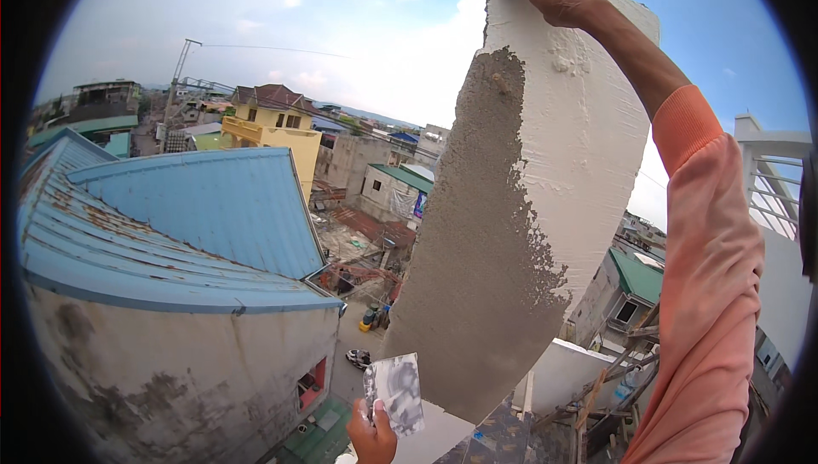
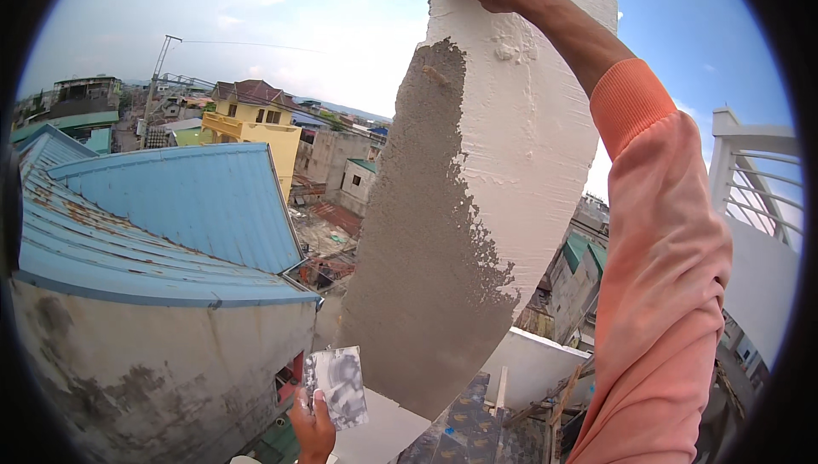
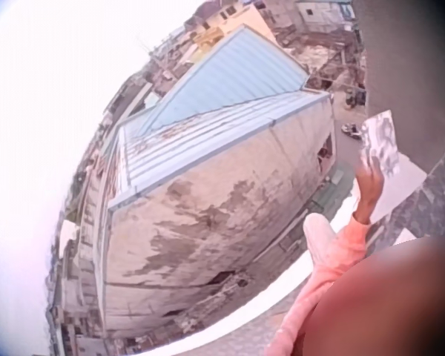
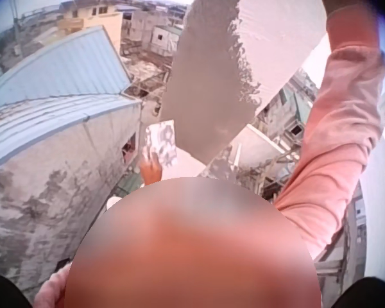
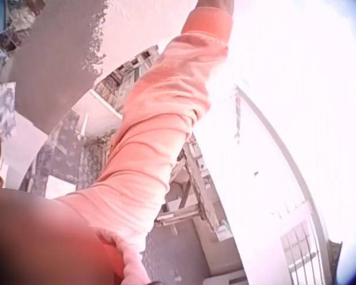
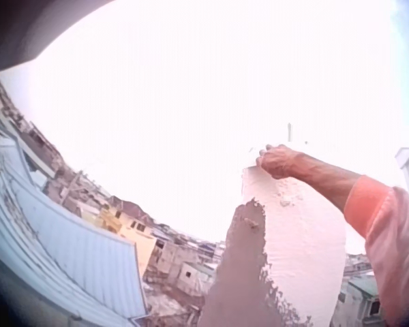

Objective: Applying a white skimming coat or plaster to a concrete pillar using a putty knife and a hawk.

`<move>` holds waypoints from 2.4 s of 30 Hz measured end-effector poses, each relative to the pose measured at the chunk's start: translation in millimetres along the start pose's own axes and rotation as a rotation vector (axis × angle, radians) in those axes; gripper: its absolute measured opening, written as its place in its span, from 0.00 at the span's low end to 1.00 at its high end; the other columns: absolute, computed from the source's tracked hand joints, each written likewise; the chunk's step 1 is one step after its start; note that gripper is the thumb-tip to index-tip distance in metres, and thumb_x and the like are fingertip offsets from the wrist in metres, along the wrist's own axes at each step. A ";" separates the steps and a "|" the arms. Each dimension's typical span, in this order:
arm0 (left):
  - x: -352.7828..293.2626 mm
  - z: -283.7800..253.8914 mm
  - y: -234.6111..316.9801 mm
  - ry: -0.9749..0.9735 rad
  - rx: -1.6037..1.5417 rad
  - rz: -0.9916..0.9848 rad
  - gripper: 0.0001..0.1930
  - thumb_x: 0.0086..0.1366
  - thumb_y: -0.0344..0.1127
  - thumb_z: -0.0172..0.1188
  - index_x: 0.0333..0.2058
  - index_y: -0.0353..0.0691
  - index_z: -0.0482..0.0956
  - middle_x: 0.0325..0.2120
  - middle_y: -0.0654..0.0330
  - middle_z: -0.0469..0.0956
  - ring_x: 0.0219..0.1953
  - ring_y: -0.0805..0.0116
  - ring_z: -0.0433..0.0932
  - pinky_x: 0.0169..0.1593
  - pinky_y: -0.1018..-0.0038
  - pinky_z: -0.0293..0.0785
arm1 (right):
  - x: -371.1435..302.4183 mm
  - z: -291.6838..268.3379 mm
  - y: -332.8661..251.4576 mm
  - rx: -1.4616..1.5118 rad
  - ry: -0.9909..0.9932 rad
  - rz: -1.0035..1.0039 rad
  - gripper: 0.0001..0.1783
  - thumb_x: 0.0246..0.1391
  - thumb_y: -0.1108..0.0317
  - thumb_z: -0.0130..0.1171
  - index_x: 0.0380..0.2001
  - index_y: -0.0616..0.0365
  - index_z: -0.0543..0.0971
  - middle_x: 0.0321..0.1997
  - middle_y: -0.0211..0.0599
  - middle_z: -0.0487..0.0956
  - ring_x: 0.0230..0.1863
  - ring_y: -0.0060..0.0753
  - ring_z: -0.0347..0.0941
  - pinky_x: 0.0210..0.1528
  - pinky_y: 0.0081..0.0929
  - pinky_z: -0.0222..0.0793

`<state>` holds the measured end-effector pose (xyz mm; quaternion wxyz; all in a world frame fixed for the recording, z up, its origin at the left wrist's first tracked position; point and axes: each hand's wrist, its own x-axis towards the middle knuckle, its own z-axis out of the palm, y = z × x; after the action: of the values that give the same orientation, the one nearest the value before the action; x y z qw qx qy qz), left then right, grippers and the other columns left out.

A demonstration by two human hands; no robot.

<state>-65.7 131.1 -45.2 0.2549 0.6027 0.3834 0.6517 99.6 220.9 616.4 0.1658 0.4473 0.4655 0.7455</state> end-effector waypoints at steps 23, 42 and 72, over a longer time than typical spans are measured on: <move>-56.2 46.2 32.0 0.022 -0.246 -0.194 0.10 0.69 0.31 0.50 0.29 0.32 0.66 0.19 0.58 0.66 0.23 0.73 0.63 0.27 0.72 0.61 | -210.2 -29.3 -155.0 0.259 0.233 -0.065 0.11 0.53 0.75 0.52 0.27 0.74 0.79 0.32 0.50 0.75 0.37 0.38 0.73 0.32 0.32 0.78; -61.3 33.9 57.4 0.085 -0.264 -0.203 0.10 0.69 0.31 0.50 0.31 0.30 0.68 0.24 0.55 0.68 0.28 0.69 0.63 0.34 0.70 0.64 | -181.7 -46.9 -185.9 0.191 0.406 -0.104 0.16 0.53 0.68 0.55 0.42 0.67 0.79 0.39 0.44 0.75 0.44 0.37 0.69 0.43 0.38 0.73; -71.4 29.2 47.7 0.135 -0.249 -0.227 0.11 0.69 0.32 0.50 0.31 0.29 0.67 0.24 0.53 0.67 0.28 0.67 0.63 0.34 0.69 0.64 | -199.1 -55.4 -133.8 0.219 0.283 0.156 0.12 0.51 0.73 0.56 0.37 0.71 0.78 0.39 0.48 0.74 0.44 0.42 0.71 0.45 0.39 0.73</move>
<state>-20.6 52.5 -49.4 0.3731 0.4740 0.3819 0.7002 139.9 127.0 392.4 -0.0091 0.3883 0.5263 0.7564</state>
